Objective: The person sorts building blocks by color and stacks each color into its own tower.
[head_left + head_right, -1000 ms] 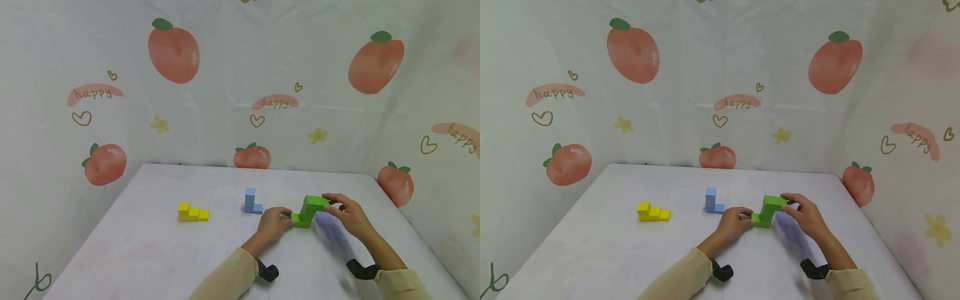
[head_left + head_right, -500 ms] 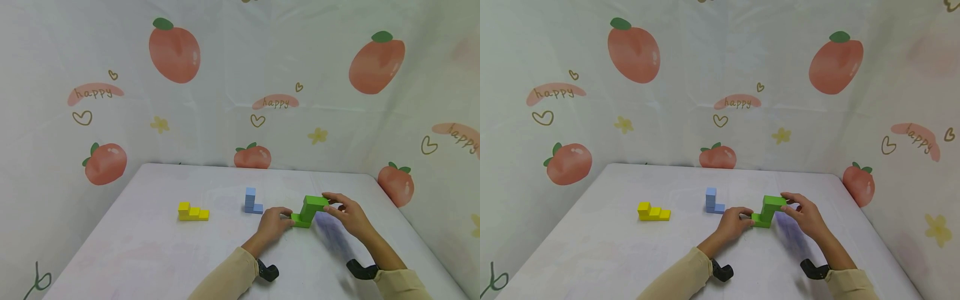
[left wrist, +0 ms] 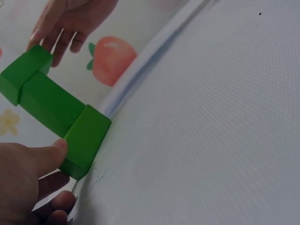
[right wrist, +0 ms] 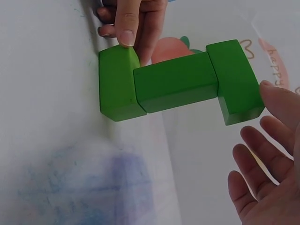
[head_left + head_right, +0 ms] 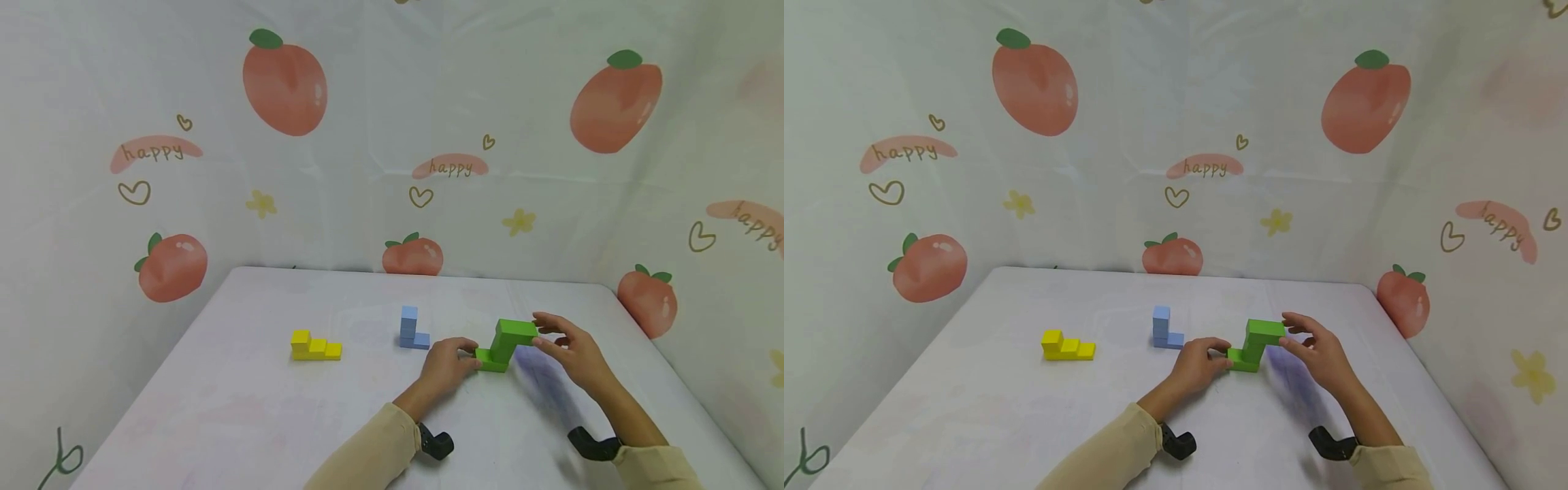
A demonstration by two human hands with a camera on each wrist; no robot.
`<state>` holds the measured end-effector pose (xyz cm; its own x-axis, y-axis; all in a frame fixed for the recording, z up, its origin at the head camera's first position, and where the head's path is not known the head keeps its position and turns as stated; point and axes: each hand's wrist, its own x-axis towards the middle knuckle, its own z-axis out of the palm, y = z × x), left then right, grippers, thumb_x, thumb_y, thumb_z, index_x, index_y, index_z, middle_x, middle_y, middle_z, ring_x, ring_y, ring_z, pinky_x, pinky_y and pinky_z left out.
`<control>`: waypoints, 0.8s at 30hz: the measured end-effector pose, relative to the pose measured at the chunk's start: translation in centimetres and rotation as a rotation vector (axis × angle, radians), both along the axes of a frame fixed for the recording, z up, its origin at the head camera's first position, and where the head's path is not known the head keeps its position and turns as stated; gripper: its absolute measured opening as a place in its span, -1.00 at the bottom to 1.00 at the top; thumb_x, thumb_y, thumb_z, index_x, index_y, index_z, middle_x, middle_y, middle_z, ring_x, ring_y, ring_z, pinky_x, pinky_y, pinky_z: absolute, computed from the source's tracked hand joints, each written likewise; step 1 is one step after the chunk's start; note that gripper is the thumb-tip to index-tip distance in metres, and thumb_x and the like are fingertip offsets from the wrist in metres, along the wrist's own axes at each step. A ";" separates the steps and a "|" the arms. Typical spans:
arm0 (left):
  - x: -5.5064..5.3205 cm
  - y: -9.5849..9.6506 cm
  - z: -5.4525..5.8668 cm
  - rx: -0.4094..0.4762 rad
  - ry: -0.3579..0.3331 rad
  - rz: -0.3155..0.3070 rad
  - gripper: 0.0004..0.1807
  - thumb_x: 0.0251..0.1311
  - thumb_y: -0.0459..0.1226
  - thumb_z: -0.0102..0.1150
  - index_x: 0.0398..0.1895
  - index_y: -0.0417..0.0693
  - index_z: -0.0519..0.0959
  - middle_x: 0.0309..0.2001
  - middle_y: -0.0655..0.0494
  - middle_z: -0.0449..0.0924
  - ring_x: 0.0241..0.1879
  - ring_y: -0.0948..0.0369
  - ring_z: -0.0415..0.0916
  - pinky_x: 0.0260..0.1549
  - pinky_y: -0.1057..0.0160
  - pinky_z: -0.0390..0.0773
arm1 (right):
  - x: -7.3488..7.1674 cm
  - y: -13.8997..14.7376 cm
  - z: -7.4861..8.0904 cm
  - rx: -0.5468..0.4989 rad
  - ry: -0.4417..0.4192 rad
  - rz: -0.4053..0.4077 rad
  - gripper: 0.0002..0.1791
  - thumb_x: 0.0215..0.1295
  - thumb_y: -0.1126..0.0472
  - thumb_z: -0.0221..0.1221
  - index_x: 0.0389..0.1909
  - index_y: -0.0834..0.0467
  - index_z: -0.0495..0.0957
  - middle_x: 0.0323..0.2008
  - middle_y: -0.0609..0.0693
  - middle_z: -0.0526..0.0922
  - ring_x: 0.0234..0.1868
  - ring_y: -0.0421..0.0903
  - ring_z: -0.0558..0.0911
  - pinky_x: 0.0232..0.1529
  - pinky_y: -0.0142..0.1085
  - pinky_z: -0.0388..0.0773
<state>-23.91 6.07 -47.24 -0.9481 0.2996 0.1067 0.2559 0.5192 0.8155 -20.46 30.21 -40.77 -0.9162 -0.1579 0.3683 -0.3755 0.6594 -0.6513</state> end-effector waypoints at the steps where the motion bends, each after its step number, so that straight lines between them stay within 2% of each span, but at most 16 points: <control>1: 0.0 0.0 0.0 0.000 0.002 -0.003 -0.67 0.14 -0.19 0.37 0.00 0.08 0.67 -0.15 0.34 0.65 0.07 0.29 0.49 0.10 0.16 0.43 | 0.0 0.1 0.0 0.002 -0.008 -0.007 -0.48 0.33 0.25 0.23 0.28 0.24 0.40 0.06 0.20 0.58 0.00 -0.20 0.48 -0.15 -0.54 0.37; 7: -0.1 -0.2 0.0 -0.012 0.018 -0.014 -0.58 0.13 -0.18 0.39 0.09 0.08 0.61 -0.15 0.27 0.65 -0.04 0.30 0.52 -0.01 0.20 0.47 | 0.5 0.5 -0.6 0.004 -0.039 -0.042 -0.46 0.35 0.17 0.22 0.29 0.24 0.37 0.07 0.21 0.57 -0.01 -0.37 0.43 -0.13 -0.57 0.37; 11: 0.0 -0.5 0.1 -0.020 -0.008 -0.026 -0.54 0.11 -0.16 0.40 0.13 0.12 0.59 -0.13 0.29 0.63 -0.25 0.36 0.49 -0.19 0.29 0.48 | 1.1 1.1 -1.0 0.001 -0.035 -0.060 -0.44 0.33 0.19 0.24 0.29 0.26 0.36 0.07 0.24 0.57 -0.02 -0.43 0.42 -0.14 -0.61 0.35; 15: 0.4 -1.2 0.5 -0.017 -0.027 -0.059 -0.54 0.13 -0.14 0.39 0.14 0.13 0.58 -0.09 0.31 0.60 -0.39 0.40 0.41 -0.33 0.36 0.44 | 1.7 1.6 -1.4 0.004 -0.042 -0.087 -0.43 0.32 0.20 0.24 0.29 0.28 0.35 0.07 0.27 0.56 -0.04 -0.46 0.42 -0.15 -0.63 0.34; 19: 1.2 -2.6 1.0 -0.010 -0.010 -0.106 -0.56 0.13 -0.14 0.38 0.12 0.11 0.60 -0.09 0.29 0.59 -0.38 0.40 0.39 -0.37 0.38 0.43 | 2.1 2.1 -1.9 0.000 -0.067 -0.107 -0.44 0.32 0.20 0.24 0.29 0.28 0.36 0.07 0.29 0.55 -0.06 -0.49 0.43 -0.17 -0.62 0.35; 24: 2.1 -5.0 1.2 -0.029 0.026 -0.177 -0.57 0.15 -0.15 0.37 0.12 0.07 0.60 -0.05 0.25 0.61 -0.28 0.39 0.43 -0.29 0.37 0.46 | 2.4 2.7 -2.4 0.005 -0.067 -0.114 -0.45 0.30 0.24 0.25 0.27 0.30 0.37 0.05 0.31 0.55 -0.08 -0.48 0.45 -0.19 -0.61 0.36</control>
